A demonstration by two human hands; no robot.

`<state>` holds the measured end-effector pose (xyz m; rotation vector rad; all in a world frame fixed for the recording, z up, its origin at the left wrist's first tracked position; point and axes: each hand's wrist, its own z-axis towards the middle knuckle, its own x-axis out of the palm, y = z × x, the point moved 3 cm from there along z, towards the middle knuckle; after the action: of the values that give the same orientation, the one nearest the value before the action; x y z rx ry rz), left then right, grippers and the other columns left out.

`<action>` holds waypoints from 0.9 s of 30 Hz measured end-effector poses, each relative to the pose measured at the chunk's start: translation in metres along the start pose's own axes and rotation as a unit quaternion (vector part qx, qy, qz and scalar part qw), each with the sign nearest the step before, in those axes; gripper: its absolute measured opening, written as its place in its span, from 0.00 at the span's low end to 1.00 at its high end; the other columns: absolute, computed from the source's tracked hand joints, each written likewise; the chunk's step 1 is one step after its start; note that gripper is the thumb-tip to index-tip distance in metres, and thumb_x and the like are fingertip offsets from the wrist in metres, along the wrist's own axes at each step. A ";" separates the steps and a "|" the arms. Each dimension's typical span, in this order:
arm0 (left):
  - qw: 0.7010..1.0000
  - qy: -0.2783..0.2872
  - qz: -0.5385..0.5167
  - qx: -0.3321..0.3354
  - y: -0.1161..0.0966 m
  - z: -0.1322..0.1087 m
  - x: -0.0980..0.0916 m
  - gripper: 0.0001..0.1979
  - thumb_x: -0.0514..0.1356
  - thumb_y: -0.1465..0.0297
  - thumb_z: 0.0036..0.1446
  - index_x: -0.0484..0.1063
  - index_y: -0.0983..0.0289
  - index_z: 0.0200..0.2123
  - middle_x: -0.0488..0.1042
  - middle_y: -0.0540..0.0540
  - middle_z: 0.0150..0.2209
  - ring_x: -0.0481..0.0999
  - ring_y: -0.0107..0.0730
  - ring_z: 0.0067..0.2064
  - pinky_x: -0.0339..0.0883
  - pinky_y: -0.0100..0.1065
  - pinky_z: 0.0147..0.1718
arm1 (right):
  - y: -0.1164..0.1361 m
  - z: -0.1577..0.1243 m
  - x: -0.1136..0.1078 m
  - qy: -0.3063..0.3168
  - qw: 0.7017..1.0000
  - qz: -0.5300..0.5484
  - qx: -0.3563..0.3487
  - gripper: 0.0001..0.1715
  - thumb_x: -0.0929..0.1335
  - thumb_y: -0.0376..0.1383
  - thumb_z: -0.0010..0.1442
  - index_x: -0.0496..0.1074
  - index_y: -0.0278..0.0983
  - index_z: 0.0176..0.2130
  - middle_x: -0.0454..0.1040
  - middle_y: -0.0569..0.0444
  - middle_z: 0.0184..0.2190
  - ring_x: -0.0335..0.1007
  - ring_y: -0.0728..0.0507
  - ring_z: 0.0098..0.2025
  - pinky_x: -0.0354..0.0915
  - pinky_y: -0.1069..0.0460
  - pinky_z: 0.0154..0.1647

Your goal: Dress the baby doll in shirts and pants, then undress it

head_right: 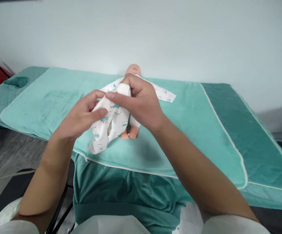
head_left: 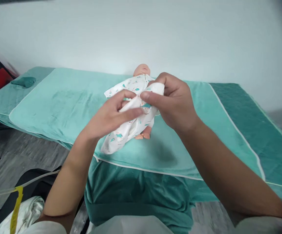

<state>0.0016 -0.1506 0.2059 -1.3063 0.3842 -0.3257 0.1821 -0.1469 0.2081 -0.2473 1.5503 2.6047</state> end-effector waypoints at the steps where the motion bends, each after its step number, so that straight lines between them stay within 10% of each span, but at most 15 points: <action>1: 1.000 0.026 0.011 -0.010 0.002 -0.001 0.003 0.22 0.73 0.49 0.52 0.77 0.59 0.38 0.77 0.51 0.29 0.78 0.36 0.32 0.71 0.34 0.28 | -0.001 0.002 0.001 -0.014 1.000 -0.001 0.000 0.21 0.76 0.53 0.60 0.69 0.42 0.33 0.71 0.57 0.33 0.75 0.44 0.38 0.75 0.47 0.37; 5: 0.999 -0.035 -0.014 -0.007 0.015 0.005 0.001 0.20 0.70 0.50 0.56 0.76 0.61 0.33 0.77 0.52 0.28 0.79 0.38 0.34 0.72 0.36 0.32 | -0.014 0.008 0.006 0.006 0.997 0.040 0.060 0.26 0.76 0.59 0.58 0.70 0.42 0.32 0.71 0.58 0.28 0.75 0.45 0.34 0.73 0.50 0.31; 11: 0.984 -0.143 -0.104 -0.009 0.031 0.018 -0.007 0.19 0.68 0.49 0.59 0.74 0.59 0.38 0.78 0.51 0.34 0.82 0.38 0.41 0.76 0.36 0.40 | -0.026 -0.006 0.019 0.251 0.932 0.099 0.240 0.28 0.78 0.60 0.52 0.78 0.40 0.37 0.76 0.54 0.24 0.73 0.42 0.23 0.69 0.48 0.22; 16: 0.983 -0.056 -0.162 -0.062 0.039 0.011 0.008 0.26 0.74 0.51 0.52 0.77 0.61 0.46 0.82 0.55 0.36 0.84 0.47 0.42 0.78 0.43 0.42 | -0.024 0.004 0.018 0.043 0.981 0.119 0.149 0.26 0.76 0.61 0.56 0.76 0.42 0.36 0.78 0.55 0.29 0.79 0.41 0.36 0.74 0.48 0.34; 21: 0.984 0.002 -0.155 -0.093 0.047 0.002 0.007 0.21 0.75 0.56 0.51 0.80 0.62 0.44 0.84 0.57 0.36 0.85 0.48 0.38 0.78 0.43 0.38 | -0.030 0.006 0.017 0.004 0.979 0.146 0.143 0.26 0.75 0.60 0.57 0.76 0.42 0.35 0.78 0.56 0.31 0.78 0.43 0.36 0.74 0.49 0.35; 27: 0.978 -0.129 -0.162 -0.024 0.044 0.007 0.001 0.21 0.74 0.54 0.52 0.79 0.59 0.43 0.83 0.53 0.38 0.84 0.43 0.43 0.78 0.38 0.41 | -0.037 -0.014 0.020 0.252 0.936 0.116 0.218 0.25 0.82 0.53 0.48 0.80 0.39 0.36 0.79 0.55 0.27 0.78 0.42 0.31 0.73 0.49 0.29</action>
<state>0.0064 -0.1344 0.1649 -1.4401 -0.0422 -0.4153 0.1694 -0.1419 0.1659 -0.7796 2.4083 2.3723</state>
